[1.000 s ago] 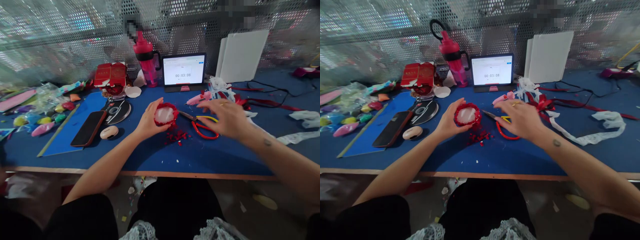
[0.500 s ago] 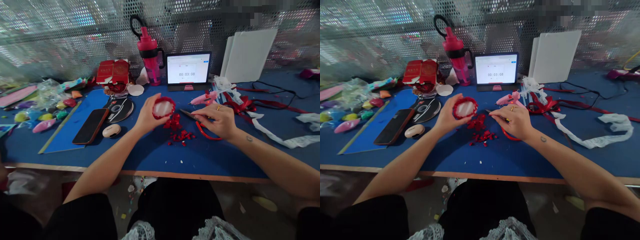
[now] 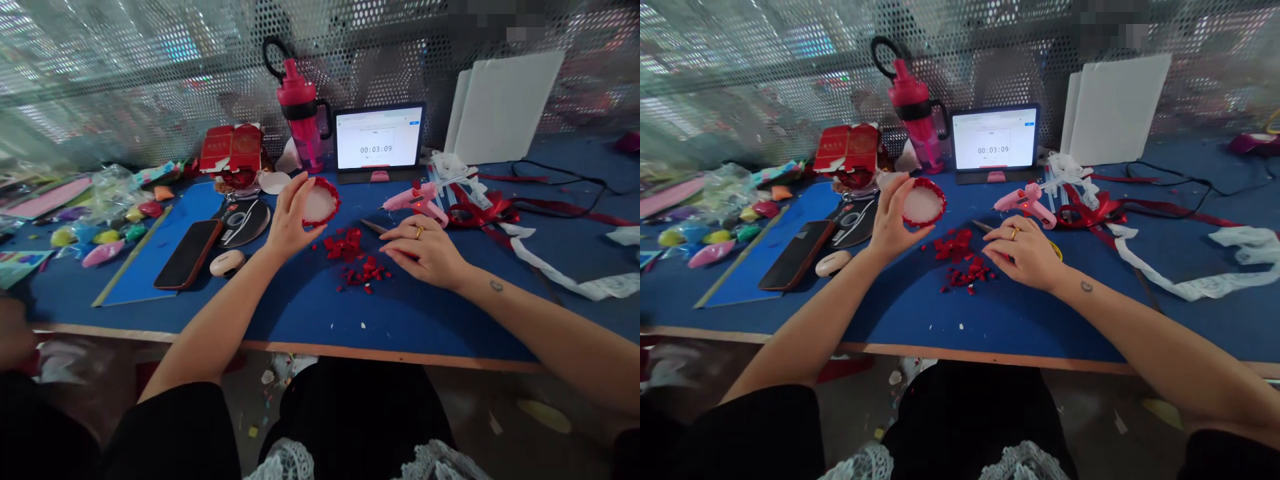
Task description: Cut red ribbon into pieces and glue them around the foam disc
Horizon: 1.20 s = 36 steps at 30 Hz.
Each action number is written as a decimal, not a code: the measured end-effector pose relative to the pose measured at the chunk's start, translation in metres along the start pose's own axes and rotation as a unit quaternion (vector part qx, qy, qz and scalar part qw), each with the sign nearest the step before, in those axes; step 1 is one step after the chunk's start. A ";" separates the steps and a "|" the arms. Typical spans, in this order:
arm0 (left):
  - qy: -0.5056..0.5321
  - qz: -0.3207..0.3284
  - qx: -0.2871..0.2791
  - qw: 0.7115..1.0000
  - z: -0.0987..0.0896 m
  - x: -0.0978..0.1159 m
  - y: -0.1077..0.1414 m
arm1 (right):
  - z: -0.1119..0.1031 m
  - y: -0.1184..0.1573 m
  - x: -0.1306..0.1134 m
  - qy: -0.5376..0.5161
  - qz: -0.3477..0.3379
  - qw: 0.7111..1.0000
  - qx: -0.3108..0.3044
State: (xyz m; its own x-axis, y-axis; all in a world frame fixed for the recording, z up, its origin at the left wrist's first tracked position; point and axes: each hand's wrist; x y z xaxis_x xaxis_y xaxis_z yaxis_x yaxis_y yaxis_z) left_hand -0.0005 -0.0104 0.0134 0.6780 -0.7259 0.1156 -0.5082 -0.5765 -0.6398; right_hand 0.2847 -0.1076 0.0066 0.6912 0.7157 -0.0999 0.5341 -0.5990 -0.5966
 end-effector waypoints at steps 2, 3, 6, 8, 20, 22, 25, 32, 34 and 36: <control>-0.007 0.017 -0.017 1.000 -0.004 0.007 0.001 | -0.003 -0.001 0.005 -0.003 0.018 1.000 0.013; -0.005 0.016 -0.023 1.000 -0.004 0.009 0.001 | -0.005 -0.002 0.007 -0.002 0.028 0.999 0.019; 0.016 -0.013 -0.018 1.000 0.003 0.005 0.001 | -0.014 -0.004 0.012 0.009 0.052 0.999 0.002; 0.028 -0.047 -0.013 0.998 0.012 -0.004 0.001 | -0.022 -0.001 0.014 0.029 0.064 0.997 -0.041; 0.059 -0.112 -0.020 0.992 0.032 -0.030 -0.002 | -0.113 0.085 0.117 0.191 0.383 0.904 0.000; 0.055 -0.103 -0.012 0.993 0.023 -0.021 -0.003 | -0.126 0.097 0.143 0.205 0.388 0.898 -0.012; 0.056 -0.080 -0.003 0.995 0.013 -0.012 -0.002 | -0.132 0.107 0.164 0.197 0.366 0.907 -0.070; 0.045 -0.072 0.013 0.996 0.010 -0.006 -0.002 | -0.101 0.084 0.158 0.164 0.273 0.935 -0.155; 0.047 -0.065 0.014 0.997 0.010 -0.006 -0.001 | -0.097 0.074 0.156 0.154 0.254 0.938 -0.179; 0.047 -0.057 0.017 0.997 0.009 -0.005 0.001 | -0.099 0.068 0.157 0.143 0.248 0.937 -0.200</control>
State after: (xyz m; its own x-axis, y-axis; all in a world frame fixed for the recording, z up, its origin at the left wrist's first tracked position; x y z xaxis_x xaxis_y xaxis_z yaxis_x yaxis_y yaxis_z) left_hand 0.0001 -0.0035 0.0059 0.6764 -0.6897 0.2583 -0.4123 -0.6452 -0.6432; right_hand 0.4781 -0.0716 0.0295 0.9742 0.2229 -0.0353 0.2130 -0.9599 -0.1821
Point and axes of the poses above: each hand's wrist, its own y-axis away from the middle knuckle, its own z-axis out of the palm, x = y × z, and after that the axes turned 2 degrees about -x, right-handed
